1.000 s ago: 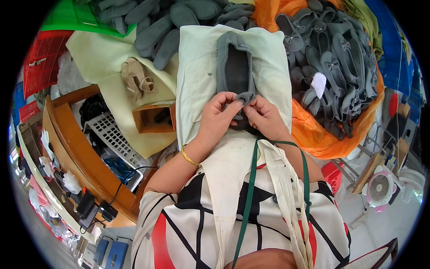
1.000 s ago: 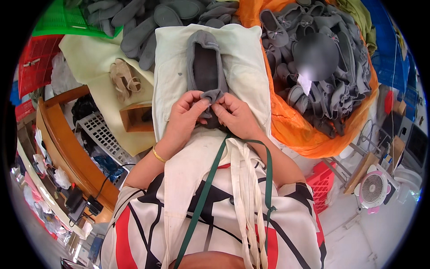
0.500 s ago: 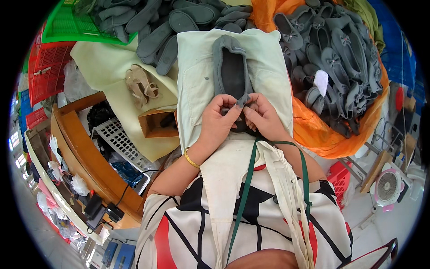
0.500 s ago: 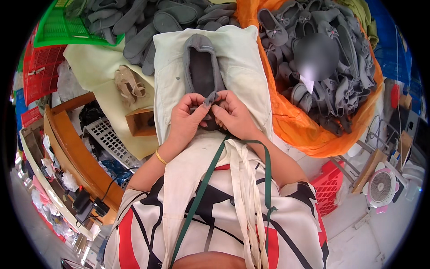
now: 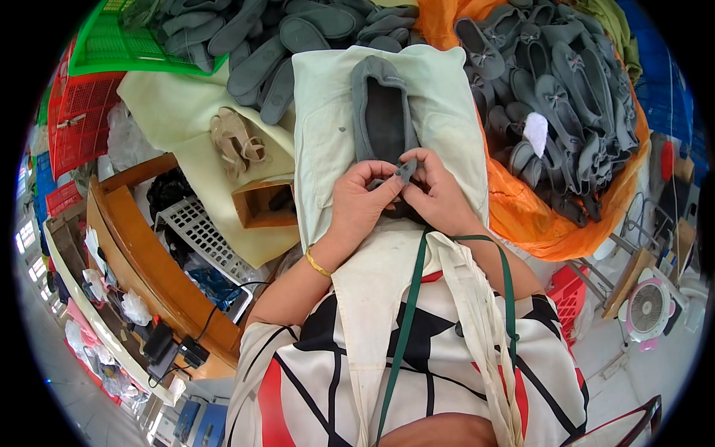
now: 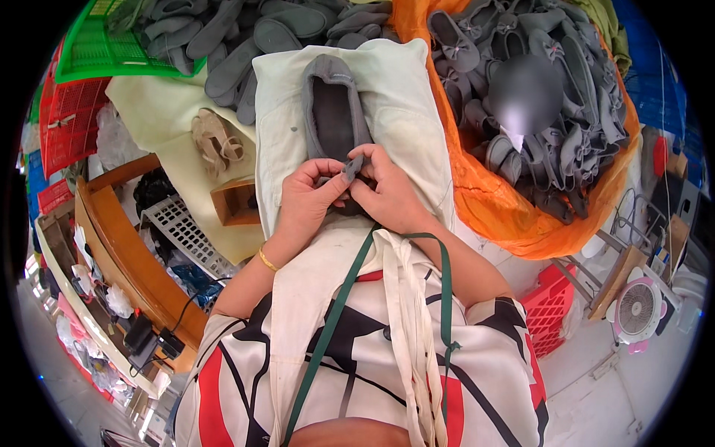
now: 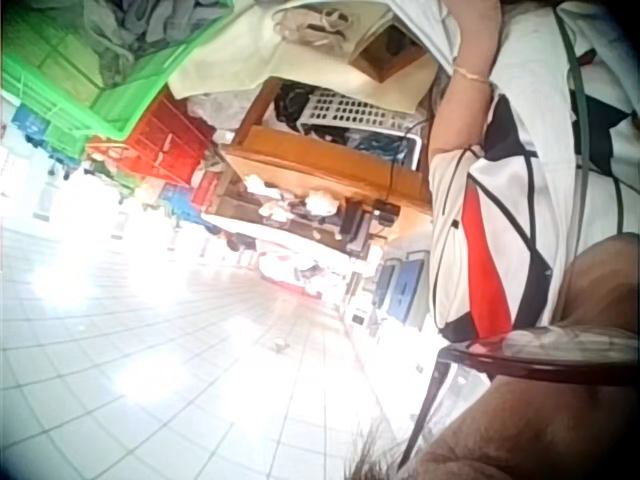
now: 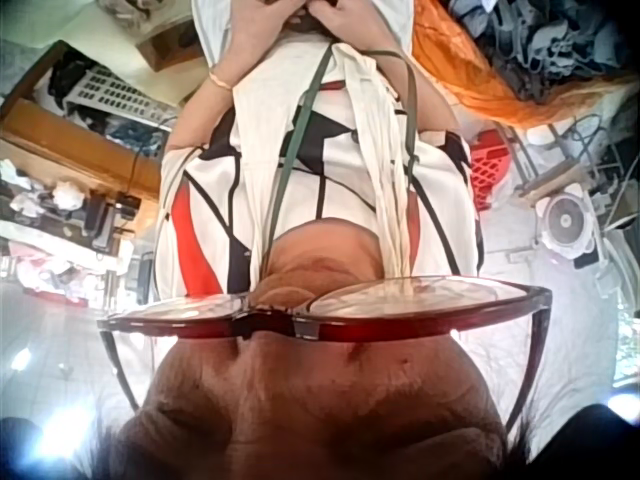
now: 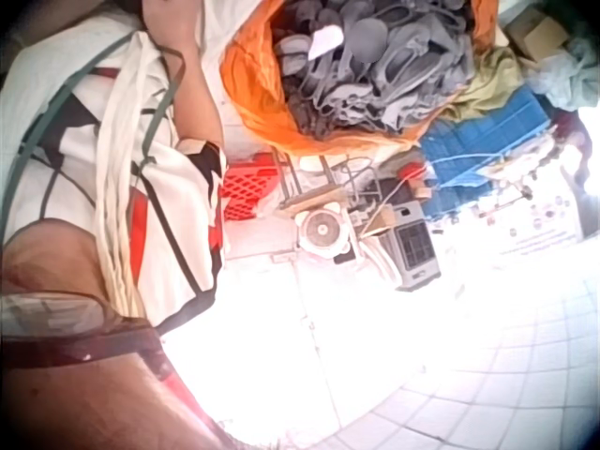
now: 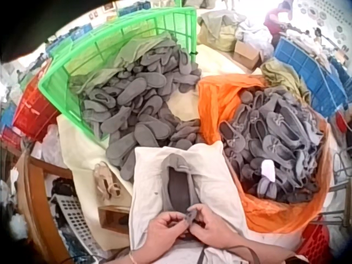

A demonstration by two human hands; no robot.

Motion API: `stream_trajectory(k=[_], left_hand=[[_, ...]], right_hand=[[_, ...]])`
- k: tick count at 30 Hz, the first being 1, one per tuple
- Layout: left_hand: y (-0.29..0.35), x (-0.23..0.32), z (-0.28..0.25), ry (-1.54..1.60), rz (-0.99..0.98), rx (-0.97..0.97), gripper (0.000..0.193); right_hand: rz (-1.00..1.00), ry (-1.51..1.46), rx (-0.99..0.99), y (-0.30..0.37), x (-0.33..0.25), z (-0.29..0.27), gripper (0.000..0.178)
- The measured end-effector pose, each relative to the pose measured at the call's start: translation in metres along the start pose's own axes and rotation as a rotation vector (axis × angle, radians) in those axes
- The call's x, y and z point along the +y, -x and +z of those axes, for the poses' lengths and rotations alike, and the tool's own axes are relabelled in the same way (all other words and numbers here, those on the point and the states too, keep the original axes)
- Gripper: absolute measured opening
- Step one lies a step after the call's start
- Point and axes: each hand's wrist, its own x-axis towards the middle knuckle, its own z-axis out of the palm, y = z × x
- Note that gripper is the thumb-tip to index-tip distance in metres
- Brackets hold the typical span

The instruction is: The person is sewing a grey slip-on shoe by hand using a needle and thread. They repeatedly insert the needle into the shoe's upper fabric and pull the thread through to secure the material.

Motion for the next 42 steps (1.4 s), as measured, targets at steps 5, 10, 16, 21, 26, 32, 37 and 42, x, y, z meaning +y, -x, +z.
stream_trajectory(k=[5, 10, 16, 21, 26, 32, 37, 42], left_hand=[[0.0, -0.004, 0.0, 0.037, 0.032, -0.006, 0.02], [0.001, -0.004, 0.0, 0.069, 0.033, -0.017, 0.02], [0.002, 0.001, 0.001, -0.022, 0.028, -0.012, 0.019], [0.002, 0.0, -0.002, -0.008, 0.007, -0.024, 0.019], [0.006, -0.001, -0.005, -0.083, 0.052, -0.013, 0.018], [0.003, -0.007, -0.006, -0.463, 0.255, -0.035, 0.019], [0.003, -0.011, -0.014, -0.384, 0.196, -0.085, 0.016], [0.007, 0.013, -0.019, -0.299, 0.177, -0.151, 0.018]], right_hand=[[-0.017, -0.093, 0.031, -0.002, 0.014, -0.001, 0.03], [-0.051, -0.146, 0.054, -0.003, 0.019, 0.002, 0.025], [0.164, -0.269, -0.104, -0.004, 0.01, -0.016, 0.023], [0.181, -0.257, -0.094, -0.003, 0.005, -0.013, 0.025], [0.052, 0.054, 0.091, -0.003, -0.006, -0.017, 0.018], [-0.639, 0.718, 0.117, -0.025, -0.022, -0.035, 0.018], [-0.493, 1.068, -0.143, -0.034, -0.018, -0.038, 0.013], [-0.474, 0.704, 0.015, -0.03, -0.002, -0.029, 0.015]])
